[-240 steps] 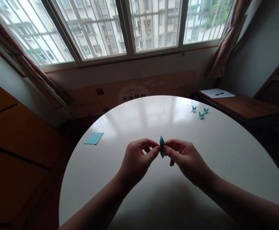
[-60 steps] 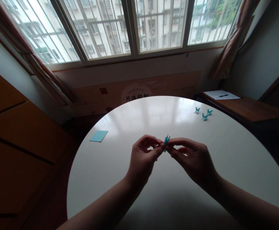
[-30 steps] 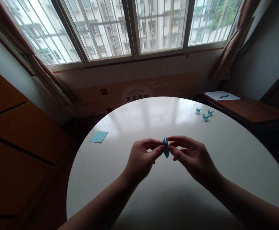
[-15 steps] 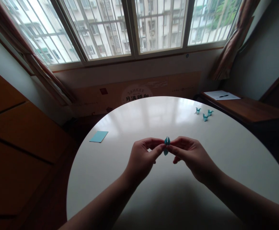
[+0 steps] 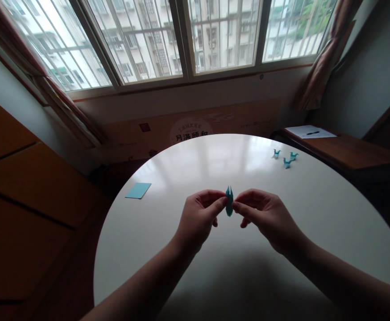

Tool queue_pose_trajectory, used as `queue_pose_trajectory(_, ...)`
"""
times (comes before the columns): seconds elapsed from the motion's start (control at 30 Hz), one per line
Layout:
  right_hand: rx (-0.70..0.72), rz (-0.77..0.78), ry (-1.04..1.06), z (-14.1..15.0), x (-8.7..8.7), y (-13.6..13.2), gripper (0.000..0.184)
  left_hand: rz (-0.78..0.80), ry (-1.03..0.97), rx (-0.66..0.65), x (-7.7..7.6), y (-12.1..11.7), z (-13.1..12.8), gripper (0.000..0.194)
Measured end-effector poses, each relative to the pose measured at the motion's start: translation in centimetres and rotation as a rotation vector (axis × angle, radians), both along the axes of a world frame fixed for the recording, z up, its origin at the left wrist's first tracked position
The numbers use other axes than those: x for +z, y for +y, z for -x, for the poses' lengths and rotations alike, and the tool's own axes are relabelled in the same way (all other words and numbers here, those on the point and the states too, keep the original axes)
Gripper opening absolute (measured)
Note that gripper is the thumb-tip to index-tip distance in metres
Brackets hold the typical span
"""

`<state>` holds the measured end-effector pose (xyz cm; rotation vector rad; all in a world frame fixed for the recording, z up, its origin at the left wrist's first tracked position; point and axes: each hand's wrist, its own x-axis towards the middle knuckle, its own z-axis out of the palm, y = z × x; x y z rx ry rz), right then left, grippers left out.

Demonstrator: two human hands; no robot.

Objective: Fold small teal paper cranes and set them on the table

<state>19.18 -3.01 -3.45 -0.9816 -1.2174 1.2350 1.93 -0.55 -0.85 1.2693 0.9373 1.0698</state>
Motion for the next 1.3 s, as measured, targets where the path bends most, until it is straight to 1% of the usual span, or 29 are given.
queue_pose_trajectory(0.1, -0.004, -0.041, -0.039, 0.1, 0.0, 0.0, 0.019, -0.026, 0.011, 0.003, -0.2, 0.0, 0.0, 0.024)
queue_pose_trajectory(0.23, -0.002, -0.043, -0.019, 0.1, 0.0, -0.2, 0.02, -0.074, 0.06, -0.007, -0.3, 0.0, 0.1, 0.022)
queue_pose_trajectory(0.47, 0.12, 0.053, 0.173, -0.1, 0.0, -0.1, 0.016, -0.094, 0.069, -0.074, 0.0, 0.0, 0.1, 0.02)
queue_pose_trajectory(0.63, 0.12, 0.093, 0.212, -0.1, -0.2, 0.1, 0.014, -0.081, 0.07, -0.073, 0.1, -0.1, 0.1, 0.021)
queue_pose_trajectory(0.7, 0.096, 0.094, 0.222, -0.1, -0.2, 0.1, 0.018, -0.085, 0.08, -0.071, 0.1, -0.1, 0.2, 0.02)
queue_pose_trajectory(0.83, 0.069, 0.111, 0.27, -0.1, -0.1, 0.0, 0.035, -0.078, 0.086, -0.08, 0.0, -0.2, 0.2, 0.02)
queue_pose_trajectory(0.93, 0.071, 0.137, 0.288, 0.1, 0.1, -0.1, 0.036, -0.089, 0.06, -0.05, -0.3, -0.1, 0.2, 0.023)
queue_pose_trajectory(1.03, 0.058, 0.157, 0.312, 0.2, 0.3, -0.2, 0.035, -0.186, 0.071, -0.038, -0.8, 0.2, 0.2, 0.017)
queue_pose_trajectory(1.13, 0.059, 0.157, 0.321, 0.1, 0.5, -0.3, 0.035, -0.245, 0.116, -0.09, -0.8, 0.4, 0.3, 0.013)
queue_pose_trajectory(1.3, 0.112, 0.23, 0.335, -0.2, 0.7, -0.1, 0.032, -0.205, 0.135, -0.207, -0.2, 0.6, 0.8, 0.015)
